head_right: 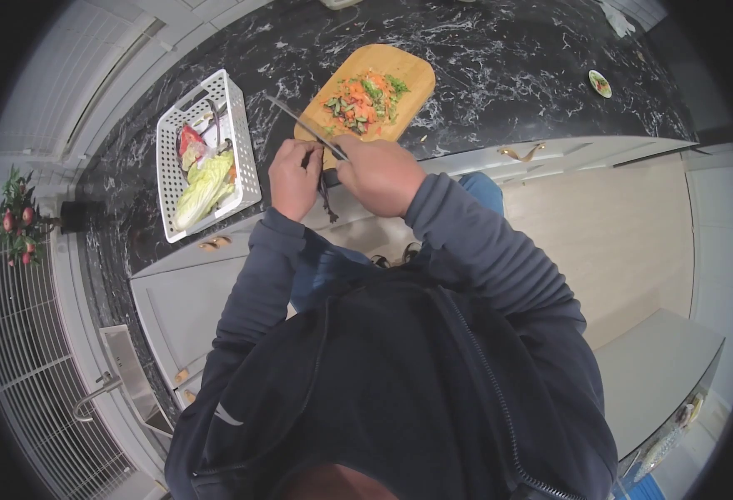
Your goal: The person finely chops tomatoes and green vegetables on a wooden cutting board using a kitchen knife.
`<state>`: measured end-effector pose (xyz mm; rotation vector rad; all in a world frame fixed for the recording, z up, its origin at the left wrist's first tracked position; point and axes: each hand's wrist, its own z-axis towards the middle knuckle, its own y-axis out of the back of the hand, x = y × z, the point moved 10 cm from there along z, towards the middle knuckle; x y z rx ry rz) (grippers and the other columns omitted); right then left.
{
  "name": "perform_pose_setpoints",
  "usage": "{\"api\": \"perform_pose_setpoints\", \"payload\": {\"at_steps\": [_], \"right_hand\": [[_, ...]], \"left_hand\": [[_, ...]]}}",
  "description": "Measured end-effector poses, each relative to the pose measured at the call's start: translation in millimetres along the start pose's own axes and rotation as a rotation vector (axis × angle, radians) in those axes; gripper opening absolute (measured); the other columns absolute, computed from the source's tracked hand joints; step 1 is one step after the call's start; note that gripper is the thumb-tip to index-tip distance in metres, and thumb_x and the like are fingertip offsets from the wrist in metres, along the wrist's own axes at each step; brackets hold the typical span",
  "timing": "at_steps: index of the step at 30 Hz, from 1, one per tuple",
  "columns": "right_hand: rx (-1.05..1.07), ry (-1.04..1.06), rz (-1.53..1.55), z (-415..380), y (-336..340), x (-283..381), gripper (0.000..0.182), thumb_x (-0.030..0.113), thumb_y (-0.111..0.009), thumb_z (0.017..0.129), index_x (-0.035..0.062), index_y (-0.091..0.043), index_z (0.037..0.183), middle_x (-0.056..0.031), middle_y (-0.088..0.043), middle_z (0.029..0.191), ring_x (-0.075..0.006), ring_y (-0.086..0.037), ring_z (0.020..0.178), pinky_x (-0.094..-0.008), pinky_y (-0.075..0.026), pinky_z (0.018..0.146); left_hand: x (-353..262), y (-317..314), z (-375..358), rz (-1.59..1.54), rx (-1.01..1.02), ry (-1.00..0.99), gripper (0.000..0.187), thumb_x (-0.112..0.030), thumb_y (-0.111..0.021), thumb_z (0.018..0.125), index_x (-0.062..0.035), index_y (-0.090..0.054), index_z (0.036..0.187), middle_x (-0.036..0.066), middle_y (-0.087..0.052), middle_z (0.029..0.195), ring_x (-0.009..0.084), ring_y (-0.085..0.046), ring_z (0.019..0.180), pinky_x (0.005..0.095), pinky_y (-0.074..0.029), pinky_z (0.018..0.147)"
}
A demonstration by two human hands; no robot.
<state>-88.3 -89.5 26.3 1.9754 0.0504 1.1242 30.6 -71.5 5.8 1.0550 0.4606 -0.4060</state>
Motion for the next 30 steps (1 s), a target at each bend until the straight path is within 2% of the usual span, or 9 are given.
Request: {"api": "perform_pose_setpoints", "payload": {"at_steps": [3,6,9,12,18,21,24,27,30], "right_hand": [[-0.044,0.037,-0.097,-12,3,7,0.020,0.021,-0.035,0.089,0.0066,-0.044,0.099,-0.0150,-0.054,0.072,-0.0390,-0.048,0.063,-0.0430,-0.035,0.060],[-0.073,0.077,-0.179,-15,-4,9,0.030,0.012,-0.045,0.085,0.0054,-0.044,0.114,-0.0182,-0.058,0.086,-0.0412,-0.053,0.067,-0.0446,-0.041,0.059],[-0.063,0.058,-0.157,-4,-8,2,0.031,0.015,-0.040,0.085,0.0056,-0.043,0.115,-0.0182,-0.058,0.085,-0.0409,-0.052,0.068,-0.0453,-0.039,0.060],[-0.006,0.018,0.052,2,-3,-1,0.028,0.022,-0.033,0.089,0.0053,-0.046,0.108,-0.0152,-0.055,0.078,-0.0353,-0.049,0.067,-0.0409,-0.036,0.064],[-0.048,0.083,-0.156,-11,-3,9,0.034,0.015,-0.040,0.085,0.0035,-0.045,0.116,-0.0190,-0.058,0.082,-0.0389,-0.052,0.067,-0.0435,-0.039,0.060],[-0.056,0.065,-0.124,1,-7,1,0.026,0.019,-0.038,0.088,0.0047,-0.044,0.109,-0.0180,-0.057,0.080,-0.0395,-0.051,0.065,-0.0438,-0.037,0.059],[-0.040,0.047,0.023,12,1,-3,0.025,0.023,-0.034,0.091,0.0050,-0.046,0.103,-0.0133,-0.055,0.078,-0.0326,-0.049,0.066,-0.0390,-0.036,0.061],[-0.033,0.062,0.016,4,7,1,0.034,0.027,-0.033,0.092,0.0050,-0.044,0.115,-0.0146,-0.056,0.085,-0.0363,-0.052,0.071,-0.0402,-0.037,0.065],[-0.078,0.138,-0.089,-14,3,11,0.026,0.013,-0.039,0.086,0.0059,-0.047,0.110,-0.0153,-0.055,0.077,-0.0339,-0.049,0.062,-0.0394,-0.037,0.059]], "left_hand": [[0,0,-1,0.011,0.003,0.002,0.015,-0.012,-0.052,0.084,-0.0016,-0.062,0.086,0.011,-0.055,0.081,0.0290,-0.051,0.079,0.0372,-0.041,0.070],[-2,4,-2,-0.021,-0.051,-0.033,0.013,-0.009,-0.046,0.083,-0.0010,-0.052,0.074,0.012,-0.049,0.075,0.0304,-0.048,0.073,0.0391,-0.040,0.066],[-5,3,-1,0.011,-0.025,-0.039,0.014,-0.009,-0.047,0.083,-0.0007,-0.055,0.075,0.011,-0.051,0.076,0.0289,-0.049,0.075,0.0377,-0.040,0.067],[-2,3,-2,-0.032,-0.013,-0.026,0.014,-0.010,-0.052,0.085,-0.0037,-0.064,0.086,0.009,-0.055,0.079,0.0267,-0.051,0.079,0.0356,-0.042,0.069],[-5,4,-3,-0.009,-0.013,-0.032,0.012,-0.010,-0.048,0.084,-0.0016,-0.057,0.084,0.013,-0.054,0.082,0.0310,-0.050,0.079,0.0394,-0.041,0.071],[-4,3,-2,-0.003,-0.012,-0.029,0.010,-0.009,-0.052,0.083,-0.0023,-0.060,0.084,0.012,-0.055,0.083,0.0298,-0.050,0.078,0.0384,-0.041,0.070],[-4,3,-3,-0.031,0.000,-0.022,0.014,-0.011,-0.051,0.086,-0.0037,-0.063,0.087,0.011,-0.053,0.080,0.0288,-0.049,0.078,0.0374,-0.040,0.069],[-6,4,-3,-0.001,-0.005,-0.026,0.013,-0.010,-0.052,0.085,-0.0040,-0.064,0.087,0.010,-0.054,0.077,0.0285,-0.049,0.075,0.0371,-0.040,0.067],[-7,7,-3,-0.009,-0.042,-0.034,0.015,-0.010,-0.047,0.084,-0.0012,-0.057,0.077,0.013,-0.053,0.075,0.0310,-0.048,0.072,0.0399,-0.039,0.067]]}}
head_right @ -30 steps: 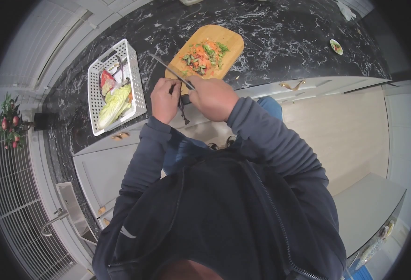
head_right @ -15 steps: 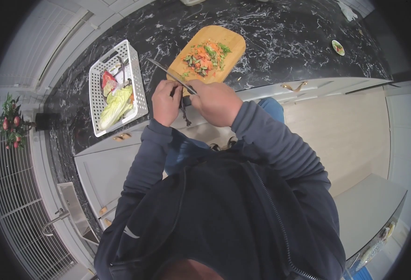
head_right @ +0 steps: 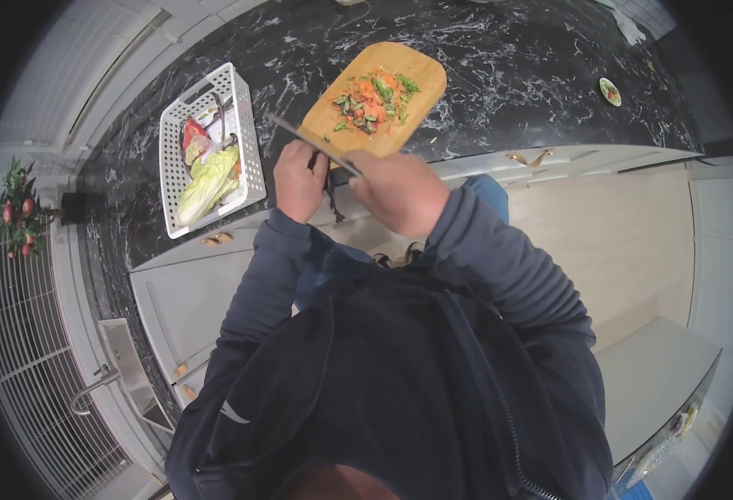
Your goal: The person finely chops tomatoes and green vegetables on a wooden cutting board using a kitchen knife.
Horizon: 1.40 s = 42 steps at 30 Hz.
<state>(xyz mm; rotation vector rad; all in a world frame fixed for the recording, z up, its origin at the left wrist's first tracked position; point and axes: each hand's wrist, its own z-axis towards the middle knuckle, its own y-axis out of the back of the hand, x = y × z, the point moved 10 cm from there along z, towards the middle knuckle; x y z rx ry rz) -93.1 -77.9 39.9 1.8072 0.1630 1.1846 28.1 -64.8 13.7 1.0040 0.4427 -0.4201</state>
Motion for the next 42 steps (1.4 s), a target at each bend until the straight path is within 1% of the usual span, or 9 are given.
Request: {"api": "perform_pose_setpoints", "payload": {"at_steps": [3,6,12,15,24,30,33,36,42], "right_hand": [[-0.061,-0.004,-0.146,4,-7,-2,0.034,0.011,-0.048,0.082,0.0079,-0.045,0.115,-0.0175,-0.056,0.074,-0.0392,-0.050,0.059,-0.0435,-0.037,0.052],[0.055,-0.095,-0.004,16,-10,-13,0.031,0.021,-0.038,0.086,0.0067,-0.044,0.114,-0.0194,-0.058,0.081,-0.0415,-0.052,0.068,-0.0451,-0.037,0.061],[0.076,-0.087,0.034,10,-3,-10,0.024,0.025,-0.034,0.090,0.0071,-0.045,0.101,-0.0133,-0.054,0.078,-0.0355,-0.048,0.066,-0.0409,-0.035,0.062],[-0.003,-0.022,-0.080,6,-8,-6,0.030,0.017,-0.044,0.084,0.0088,-0.046,0.112,-0.0155,-0.058,0.083,-0.0381,-0.053,0.066,-0.0437,-0.039,0.059],[0.004,0.004,-0.108,6,-11,-2,0.034,0.015,-0.046,0.083,0.0080,-0.043,0.116,-0.0184,-0.058,0.078,-0.0398,-0.053,0.066,-0.0453,-0.040,0.056],[0.108,-0.145,0.058,16,-4,-19,0.035,0.026,-0.034,0.091,0.0039,-0.044,0.116,-0.0195,-0.058,0.086,-0.0417,-0.053,0.074,-0.0436,-0.037,0.065],[0.072,-0.087,0.064,7,-1,-8,0.022,0.022,-0.034,0.089,0.0065,-0.044,0.101,-0.0155,-0.054,0.076,-0.0384,-0.048,0.066,-0.0417,-0.035,0.062],[0.005,-0.036,-0.061,3,-7,-4,0.028,0.014,-0.044,0.084,0.0072,-0.046,0.111,-0.0166,-0.058,0.083,-0.0405,-0.052,0.067,-0.0445,-0.040,0.061],[0.075,-0.028,0.005,9,-7,-7,0.026,0.019,-0.038,0.089,0.0047,-0.045,0.109,-0.0173,-0.057,0.087,-0.0386,-0.052,0.072,-0.0425,-0.038,0.065]], "left_hand": [[-4,3,0,0.028,-0.035,-0.039,0.016,-0.007,-0.047,0.083,0.0000,-0.054,0.070,0.013,-0.052,0.071,0.0308,-0.047,0.069,0.0393,-0.039,0.066],[-1,-1,1,0.045,0.007,-0.005,0.012,-0.010,-0.053,0.083,-0.0046,-0.062,0.078,0.010,-0.055,0.074,0.0278,-0.049,0.072,0.0363,-0.041,0.067],[0,0,0,0.039,0.031,0.020,0.013,-0.012,-0.053,0.085,-0.0048,-0.064,0.084,0.010,-0.057,0.077,0.0275,-0.051,0.075,0.0361,-0.042,0.068],[-3,3,0,0.069,0.012,-0.004,0.014,-0.009,-0.047,0.083,-0.0021,-0.054,0.073,0.012,-0.053,0.071,0.0297,-0.048,0.070,0.0380,-0.040,0.065],[0,3,-1,0.048,-0.034,0.003,0.014,-0.011,-0.047,0.081,-0.0020,-0.053,0.071,0.011,-0.051,0.070,0.0293,-0.048,0.069,0.0389,-0.039,0.061],[2,-1,0,0.041,0.005,0.018,0.011,-0.011,-0.053,0.083,-0.0065,-0.063,0.081,0.008,-0.055,0.073,0.0258,-0.049,0.072,0.0353,-0.041,0.063],[1,0,-1,0.069,0.006,0.017,0.011,-0.012,-0.055,0.082,-0.0048,-0.063,0.081,0.009,-0.058,0.076,0.0269,-0.052,0.074,0.0357,-0.043,0.067],[2,2,0,0.084,-0.011,0.034,0.013,-0.010,-0.049,0.079,-0.0029,-0.050,0.067,0.010,-0.050,0.067,0.0277,-0.047,0.067,0.0381,-0.039,0.060],[1,1,0,0.087,0.006,0.031,0.013,-0.013,-0.055,0.083,-0.0044,-0.062,0.078,0.009,-0.057,0.073,0.0258,-0.051,0.071,0.0356,-0.042,0.063]]}}
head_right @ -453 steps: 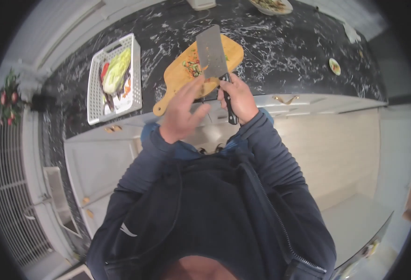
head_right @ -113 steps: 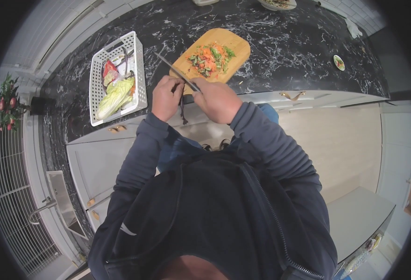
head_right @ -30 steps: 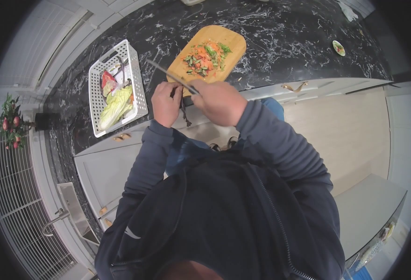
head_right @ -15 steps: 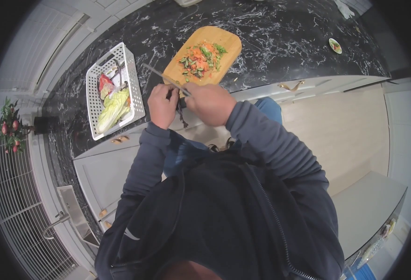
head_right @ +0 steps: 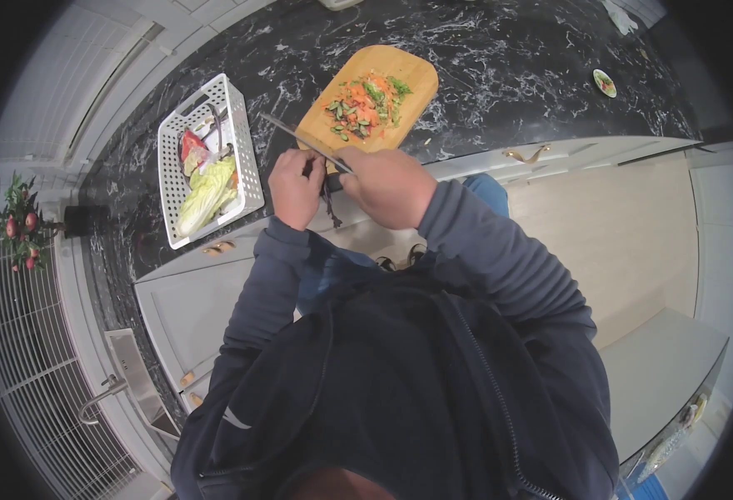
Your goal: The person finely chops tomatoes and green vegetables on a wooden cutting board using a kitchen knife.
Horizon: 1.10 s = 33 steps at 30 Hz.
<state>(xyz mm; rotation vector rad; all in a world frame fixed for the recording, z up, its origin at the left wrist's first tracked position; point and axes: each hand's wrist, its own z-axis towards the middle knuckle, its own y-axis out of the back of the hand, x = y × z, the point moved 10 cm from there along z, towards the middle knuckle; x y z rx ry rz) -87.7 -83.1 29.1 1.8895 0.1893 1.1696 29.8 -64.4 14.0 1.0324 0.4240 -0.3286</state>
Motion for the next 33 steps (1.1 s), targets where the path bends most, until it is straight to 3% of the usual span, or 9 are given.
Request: {"api": "perform_pose_setpoints", "payload": {"at_steps": [3,9,12,15,18,21,24,27,33], "right_hand": [[-0.040,-0.011,-0.075,1,-6,-1,0.033,0.014,-0.046,0.083,0.0081,-0.044,0.116,-0.0182,-0.059,0.091,-0.0410,-0.054,0.071,-0.0447,-0.041,0.061],[0.027,-0.027,0.082,6,2,-4,0.036,0.024,-0.033,0.089,0.0041,-0.044,0.117,-0.0166,-0.058,0.092,-0.0372,-0.053,0.077,-0.0427,-0.038,0.068],[0.013,-0.007,0.014,-7,4,-1,0.034,0.020,-0.035,0.089,0.0043,-0.044,0.117,-0.0173,-0.059,0.093,-0.0383,-0.054,0.078,-0.0420,-0.039,0.070],[-0.075,0.039,-0.128,-18,0,5,0.036,0.014,-0.045,0.084,0.0082,-0.044,0.120,-0.0176,-0.061,0.089,-0.0421,-0.055,0.070,-0.0457,-0.041,0.060],[-0.160,0.054,-0.204,-19,-6,7,0.040,0.009,-0.049,0.079,0.0080,-0.044,0.118,-0.0162,-0.058,0.073,-0.0385,-0.050,0.053,-0.0437,-0.040,0.048],[-0.136,0.048,-0.130,-13,-7,4,0.038,0.010,-0.047,0.081,0.0061,-0.044,0.118,-0.0176,-0.058,0.077,-0.0393,-0.051,0.060,-0.0435,-0.040,0.052],[-0.036,-0.040,0.034,-9,0,-4,0.027,0.016,-0.038,0.087,0.0044,-0.045,0.111,-0.0165,-0.056,0.078,-0.0362,-0.049,0.065,-0.0414,-0.037,0.061],[0.015,-0.079,0.125,-12,2,-8,0.033,0.017,-0.036,0.091,0.0019,-0.044,0.119,-0.0176,-0.056,0.104,-0.0377,-0.052,0.088,-0.0419,-0.039,0.076],[-0.129,-0.097,0.341,-20,7,-15,0.034,0.020,-0.034,0.093,0.0062,-0.045,0.122,-0.0080,-0.052,0.074,-0.0213,-0.046,0.065,-0.0344,-0.037,0.064]], "left_hand": [[-1,0,0,-0.008,-0.005,0.007,0.016,-0.011,-0.049,0.080,-0.0031,-0.050,0.066,0.010,-0.048,0.066,0.0276,-0.046,0.066,0.0381,-0.038,0.059],[-7,5,-4,-0.073,0.007,-0.045,0.010,-0.012,-0.056,0.082,-0.0052,-0.063,0.080,0.008,-0.058,0.077,0.0265,-0.050,0.074,0.0354,-0.041,0.068],[-10,7,-9,-0.056,0.000,-0.067,0.012,-0.011,-0.056,0.083,-0.0042,-0.065,0.082,0.008,-0.058,0.078,0.0253,-0.052,0.077,0.0351,-0.041,0.072],[-8,2,-10,-0.027,0.021,-0.042,0.013,-0.011,-0.053,0.083,-0.0016,-0.060,0.078,0.010,-0.055,0.077,0.0270,-0.050,0.076,0.0365,-0.041,0.073],[-6,-6,-9,-0.004,0.092,-0.012,0.012,-0.010,-0.051,0.081,-0.0009,-0.057,0.084,0.014,-0.056,0.079,0.0317,-0.050,0.077,0.0392,-0.042,0.069],[-6,-6,-9,0.004,0.109,0.025,0.009,-0.010,-0.049,0.079,-0.0026,-0.049,0.073,0.013,-0.051,0.071,0.0310,-0.047,0.070,0.0398,-0.039,0.063],[-4,-4,-9,-0.026,0.093,0.039,0.010,-0.011,-0.051,0.081,-0.0047,-0.058,0.079,0.009,-0.055,0.073,0.0271,-0.050,0.071,0.0368,-0.039,0.063],[1,-3,-5,-0.056,0.091,0.116,0.009,-0.011,-0.052,0.081,-0.0085,-0.052,0.072,0.003,-0.048,0.064,0.0247,-0.049,0.067,0.0362,-0.039,0.062],[10,-10,4,0.092,0.183,0.216,0.018,-0.022,-0.055,0.082,-0.0061,-0.061,0.089,0.007,-0.051,0.077,0.0254,-0.053,0.073,0.0365,-0.042,0.063]]}}
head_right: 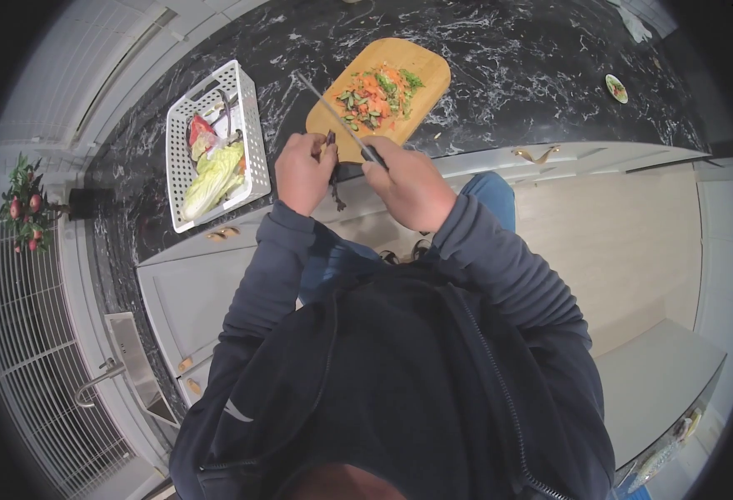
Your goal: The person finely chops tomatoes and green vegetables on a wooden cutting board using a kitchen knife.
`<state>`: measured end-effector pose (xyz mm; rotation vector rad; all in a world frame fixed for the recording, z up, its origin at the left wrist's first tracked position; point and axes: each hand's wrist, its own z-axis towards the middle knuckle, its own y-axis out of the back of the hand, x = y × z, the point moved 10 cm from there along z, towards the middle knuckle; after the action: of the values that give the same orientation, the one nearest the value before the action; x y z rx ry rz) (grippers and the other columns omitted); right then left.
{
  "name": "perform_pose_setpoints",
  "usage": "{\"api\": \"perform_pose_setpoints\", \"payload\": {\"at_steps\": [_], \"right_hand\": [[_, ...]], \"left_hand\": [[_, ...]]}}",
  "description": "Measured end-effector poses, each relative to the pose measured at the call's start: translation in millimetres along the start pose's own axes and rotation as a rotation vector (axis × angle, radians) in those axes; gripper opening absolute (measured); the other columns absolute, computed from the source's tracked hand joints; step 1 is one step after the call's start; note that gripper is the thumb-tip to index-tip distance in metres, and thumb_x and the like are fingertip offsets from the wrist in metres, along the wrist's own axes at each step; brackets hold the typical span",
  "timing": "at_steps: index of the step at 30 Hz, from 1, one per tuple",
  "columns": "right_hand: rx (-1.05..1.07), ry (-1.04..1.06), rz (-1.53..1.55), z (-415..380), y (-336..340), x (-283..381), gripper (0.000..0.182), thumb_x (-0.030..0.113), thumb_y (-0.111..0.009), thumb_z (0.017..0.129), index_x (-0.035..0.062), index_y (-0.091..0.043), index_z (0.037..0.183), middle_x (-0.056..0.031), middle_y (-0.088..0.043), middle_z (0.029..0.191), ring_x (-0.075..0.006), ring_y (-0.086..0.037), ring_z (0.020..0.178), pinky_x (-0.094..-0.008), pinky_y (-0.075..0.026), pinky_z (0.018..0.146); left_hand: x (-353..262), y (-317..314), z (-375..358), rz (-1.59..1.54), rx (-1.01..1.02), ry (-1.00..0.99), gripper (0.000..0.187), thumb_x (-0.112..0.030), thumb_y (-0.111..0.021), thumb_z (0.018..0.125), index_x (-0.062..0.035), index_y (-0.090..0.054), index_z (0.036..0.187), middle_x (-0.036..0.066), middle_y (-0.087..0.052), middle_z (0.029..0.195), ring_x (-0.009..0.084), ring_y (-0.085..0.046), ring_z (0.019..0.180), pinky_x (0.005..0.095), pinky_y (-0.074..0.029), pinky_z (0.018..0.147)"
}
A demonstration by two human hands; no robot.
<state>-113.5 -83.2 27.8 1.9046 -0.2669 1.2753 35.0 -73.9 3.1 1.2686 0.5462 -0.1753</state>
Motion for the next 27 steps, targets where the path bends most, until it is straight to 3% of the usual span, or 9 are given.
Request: {"api": "perform_pose_setpoints", "payload": {"at_steps": [3,6,9,12,16,18,21,24,27], "right_hand": [[-0.145,0.057,0.070,-1,8,2,0.040,0.030,-0.040,0.091,0.0074,-0.044,0.124,-0.0053,-0.053,0.076,-0.0182,-0.046,0.063,-0.0319,-0.037,0.063],[-0.199,0.060,0.109,-3,14,8,0.049,0.034,-0.053,0.084,0.0083,-0.044,0.125,-0.0042,-0.053,0.083,-0.0175,-0.047,0.070,-0.0306,-0.038,0.067],[-0.227,0.026,0.114,-1,15,6,0.051,0.030,-0.059,0.079,0.0107,-0.044,0.123,0.0010,-0.054,0.075,-0.0160,-0.048,0.066,-0.0314,-0.038,0.065],[-0.284,0.006,0.138,-1,16,6,0.058,0.032,-0.065,0.073,0.0126,-0.044,0.124,-0.0006,-0.057,0.085,-0.0162,-0.054,0.078,-0.0309,-0.041,0.073],[-0.279,0.106,0.302,4,10,16,0.052,0.019,-0.066,0.075,0.0089,-0.047,0.122,0.0028,-0.052,0.079,-0.0106,-0.047,0.072,-0.0269,-0.040,0.072],[-0.227,0.113,0.317,4,5,18,0.052,0.021,-0.063,0.076,0.0090,-0.045,0.124,-0.0030,-0.058,0.090,-0.0141,-0.052,0.079,-0.0286,-0.041,0.074],[-0.190,0.110,0.239,1,5,24,0.050,0.016,-0.059,0.078,0.0111,-0.043,0.125,-0.0044,-0.058,0.091,-0.0137,-0.052,0.077,-0.0268,-0.040,0.074],[-0.186,0.110,0.144,-2,12,33,0.046,0.017,-0.056,0.080,0.0123,-0.043,0.124,-0.0035,-0.051,0.082,-0.0155,-0.044,0.068,-0.0271,-0.036,0.067],[-0.172,0.132,0.122,-1,15,39,0.044,0.017,-0.053,0.083,0.0111,-0.041,0.124,-0.0044,-0.053,0.085,-0.0161,-0.045,0.067,-0.0291,-0.037,0.067]], "left_hand": [[3,-3,7,0.025,0.061,0.062,0.018,-0.023,-0.054,0.081,-0.0067,-0.060,0.082,0.008,-0.053,0.080,0.0270,-0.055,0.071,0.0366,-0.043,0.061],[9,-3,8,-0.236,0.120,0.217,0.009,-0.019,-0.054,0.075,-0.0107,-0.057,0.071,0.000,-0.054,0.072,0.0196,-0.053,0.071,0.0327,-0.041,0.063],[3,8,-4,-0.657,0.105,0.423,0.009,-0.017,-0.060,0.079,-0.0079,-0.062,0.080,0.002,-0.058,0.078,0.0146,-0.053,0.074,0.0267,-0.043,0.069],[-15,22,-19,-0.961,0.026,0.470,0.007,-0.014,-0.061,0.080,-0.0064,-0.061,0.082,0.003,-0.059,0.074,0.0127,-0.055,0.067,0.0241,-0.044,0.063],[-28,42,-30,-1.084,-0.043,0.387,0.005,-0.011,-0.061,0.081,-0.0069,-0.058,0.081,0.001,-0.055,0.069,0.0090,-0.049,0.059,0.0212,-0.043,0.056],[-24,46,-34,-1.036,-0.031,0.388,0.006,-0.012,-0.061,0.081,-0.0071,-0.059,0.083,0.001,-0.057,0.075,0.0101,-0.053,0.068,0.0229,-0.045,0.064],[-18,74,-35,-0.777,-0.087,0.233,0.006,-0.014,-0.060,0.081,-0.0081,-0.058,0.083,0.000,-0.056,0.072,0.0098,-0.049,0.065,0.0240,-0.042,0.062],[-38,119,-35,-0.208,-0.255,-0.286,0.007,-0.005,-0.055,0.080,-0.0051,-0.060,0.076,0.004,-0.058,0.072,0.0179,-0.053,0.069,0.0281,-0.044,0.062],[-15,145,-30,0.040,-0.289,-0.341,0.016,-0.007,-0.048,0.083,-0.0013,-0.063,0.078,0.010,-0.059,0.073,0.0249,-0.054,0.072,0.0348,-0.044,0.065]]}}
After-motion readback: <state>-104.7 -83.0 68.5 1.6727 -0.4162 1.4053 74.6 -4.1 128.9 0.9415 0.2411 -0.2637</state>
